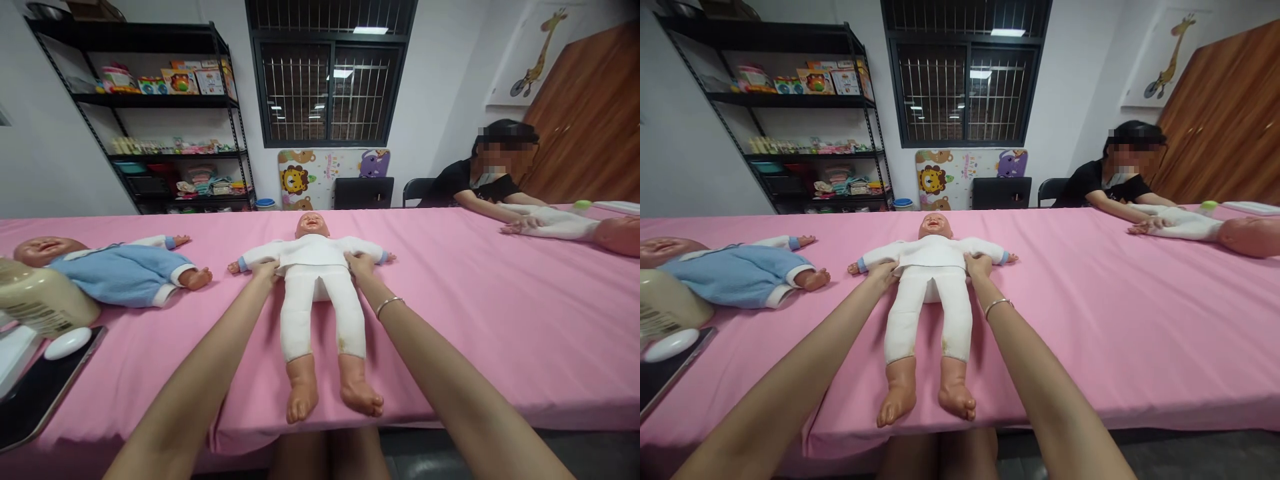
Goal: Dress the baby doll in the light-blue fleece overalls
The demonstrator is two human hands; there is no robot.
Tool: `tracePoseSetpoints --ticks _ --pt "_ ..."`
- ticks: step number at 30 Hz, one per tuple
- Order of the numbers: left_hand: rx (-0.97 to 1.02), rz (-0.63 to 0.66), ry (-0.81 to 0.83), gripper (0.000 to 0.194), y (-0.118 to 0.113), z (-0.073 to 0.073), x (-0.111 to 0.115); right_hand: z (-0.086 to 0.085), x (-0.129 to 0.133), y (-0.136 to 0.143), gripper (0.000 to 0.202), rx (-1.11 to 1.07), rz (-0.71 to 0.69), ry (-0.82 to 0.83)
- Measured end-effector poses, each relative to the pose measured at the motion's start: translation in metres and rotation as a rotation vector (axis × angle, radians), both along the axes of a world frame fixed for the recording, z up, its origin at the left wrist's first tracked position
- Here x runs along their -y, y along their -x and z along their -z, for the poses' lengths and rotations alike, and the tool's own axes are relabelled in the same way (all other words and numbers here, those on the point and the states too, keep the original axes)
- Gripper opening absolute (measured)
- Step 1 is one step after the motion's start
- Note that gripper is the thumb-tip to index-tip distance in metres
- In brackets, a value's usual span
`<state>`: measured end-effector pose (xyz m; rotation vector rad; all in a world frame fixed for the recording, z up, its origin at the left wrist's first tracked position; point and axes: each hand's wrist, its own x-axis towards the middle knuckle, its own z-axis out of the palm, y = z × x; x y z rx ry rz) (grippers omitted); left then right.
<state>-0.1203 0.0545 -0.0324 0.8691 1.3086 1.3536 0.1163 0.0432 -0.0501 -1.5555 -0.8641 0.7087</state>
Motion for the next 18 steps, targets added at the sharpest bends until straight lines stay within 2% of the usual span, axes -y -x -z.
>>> tracePoseSetpoints --ticks 4,6,8,10,12,14,18 --pt "-0.068 -0.011 0.003 0.017 0.016 -0.003 0.022 0.013 0.018 -0.004 0.037 -0.023 -0.078 -0.069" --pt "-0.120 -0.002 -0.045 0.020 0.017 -0.001 0.032 0.014 0.030 -0.004 0.038 -0.023 -0.184 -0.123" --pt "-0.248 0.053 -0.186 0.027 0.015 0.002 0.039 0.012 0.041 -0.004 0.039 -0.016 -0.324 -0.169" --pt "-0.458 0.114 -0.369 0.031 0.012 0.006 0.044 0.009 0.049 -0.006 0.042 0.001 -0.423 -0.188" --pt "-0.656 0.149 -0.472 0.021 0.010 0.006 0.046 0.007 0.052 -0.008 0.042 0.039 -0.447 -0.193" --pt "-0.731 0.147 -0.467 0.011 0.009 0.002 0.048 0.006 0.051 -0.009 0.031 0.129 -0.450 -0.222" --pt "-0.644 0.117 -0.429 0.008 0.010 -0.005 0.051 0.004 0.046 -0.010 0.025 0.340 -0.401 -0.322"
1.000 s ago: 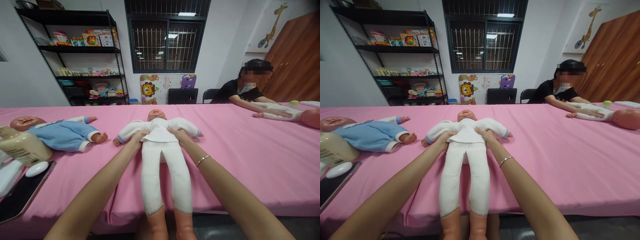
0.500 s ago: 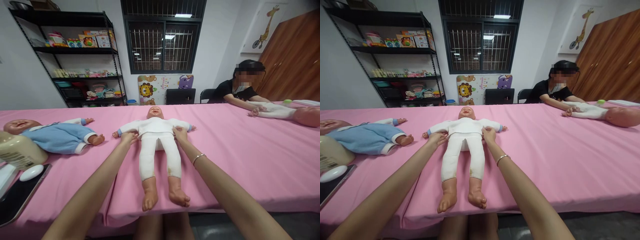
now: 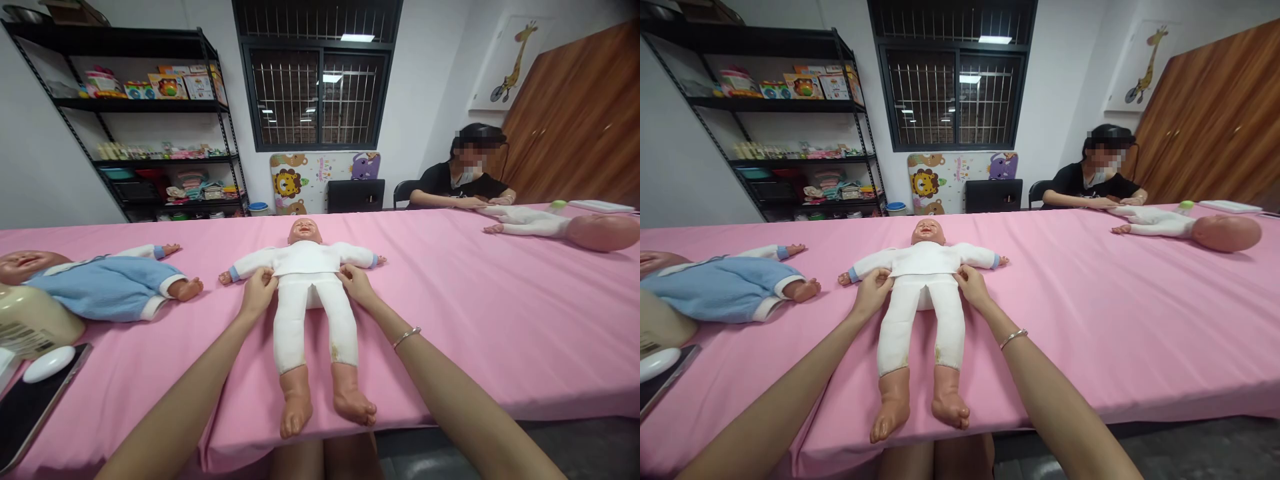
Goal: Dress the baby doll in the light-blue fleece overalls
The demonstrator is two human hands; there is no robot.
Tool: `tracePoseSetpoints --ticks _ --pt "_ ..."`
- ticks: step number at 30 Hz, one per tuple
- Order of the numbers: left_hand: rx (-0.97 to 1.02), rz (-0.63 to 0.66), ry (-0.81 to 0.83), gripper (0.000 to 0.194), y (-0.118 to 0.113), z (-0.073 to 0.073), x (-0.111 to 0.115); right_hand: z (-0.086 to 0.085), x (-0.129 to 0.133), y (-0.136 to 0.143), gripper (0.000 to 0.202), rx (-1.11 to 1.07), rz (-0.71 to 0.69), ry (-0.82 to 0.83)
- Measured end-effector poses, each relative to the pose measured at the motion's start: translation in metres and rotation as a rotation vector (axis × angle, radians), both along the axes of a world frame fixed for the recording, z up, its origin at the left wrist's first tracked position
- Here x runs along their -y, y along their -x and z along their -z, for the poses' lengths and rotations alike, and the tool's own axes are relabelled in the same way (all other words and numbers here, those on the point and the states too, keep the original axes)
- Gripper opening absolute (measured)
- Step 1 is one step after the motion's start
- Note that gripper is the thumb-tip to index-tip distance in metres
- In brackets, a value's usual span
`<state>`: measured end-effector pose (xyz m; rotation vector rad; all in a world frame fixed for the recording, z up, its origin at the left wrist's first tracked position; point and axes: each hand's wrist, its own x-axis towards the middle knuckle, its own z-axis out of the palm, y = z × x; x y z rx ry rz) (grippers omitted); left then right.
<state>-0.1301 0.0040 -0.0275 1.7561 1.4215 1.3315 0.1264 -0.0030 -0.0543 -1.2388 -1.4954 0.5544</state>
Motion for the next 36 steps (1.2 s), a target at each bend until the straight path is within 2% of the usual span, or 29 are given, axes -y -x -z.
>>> tracePoseSetpoints --ticks 2,4,7,9,11,15,17,19,24,27,29,31,33,34,36 --pt "0.032 -0.022 0.007 0.008 0.002 0.000 -0.001 -0.003 0.000 -0.001 0.021 0.028 0.086 -0.098" --pt "-0.051 -0.048 0.003 0.008 0.006 0.002 -0.002 -0.007 0.002 -0.001 0.019 0.055 0.153 -0.157" --pt "-0.250 0.009 0.042 0.010 0.012 0.006 -0.005 -0.010 0.007 -0.001 0.018 0.135 0.054 -0.088" --pt "-0.279 0.094 0.071 0.013 0.014 0.005 -0.005 -0.011 0.011 -0.001 0.021 0.143 -0.048 -0.003" --pt "-0.212 0.146 0.093 0.018 0.012 0.002 -0.002 -0.012 0.012 0.000 0.023 0.062 -0.081 0.076" --pt "0.027 0.180 0.244 0.046 0.000 -0.004 0.011 -0.014 0.015 0.007 0.031 -0.096 -0.004 0.246" --pt "0.108 0.226 0.290 0.063 -0.008 -0.004 0.016 -0.015 0.017 0.012 0.042 -0.078 0.013 0.274" --pt "0.169 0.279 0.294 0.071 -0.013 -0.002 0.018 -0.014 0.019 0.016 0.046 -0.071 0.016 0.251" --pt "0.243 0.420 0.242 0.063 -0.015 0.005 0.011 -0.006 0.014 0.019 0.042 -0.209 0.080 0.156" --pt "0.202 0.409 0.198 0.058 -0.014 0.012 0.002 0.001 0.007 0.017 0.042 -0.255 0.060 0.158" --pt "0.127 0.339 0.134 0.055 -0.014 0.013 -0.003 0.003 0.004 0.015 0.042 -0.241 0.056 0.155" --pt "-0.019 0.224 0.013 0.051 -0.011 0.002 -0.002 0.004 0.002 0.013 0.039 -0.200 0.069 0.145" --pt "-0.165 0.133 -0.126 0.049 -0.004 -0.023 0.015 0.003 0.002 0.012 0.036 -0.169 0.080 0.157" --pt "-0.205 0.129 -0.172 0.050 0.001 -0.037 0.031 0.002 0.003 0.011 0.035 -0.165 0.075 0.166" --pt "-0.163 0.141 -0.188 0.044 0.011 -0.063 0.079 0.001 0.003 0.011 0.034 -0.157 0.055 0.173"
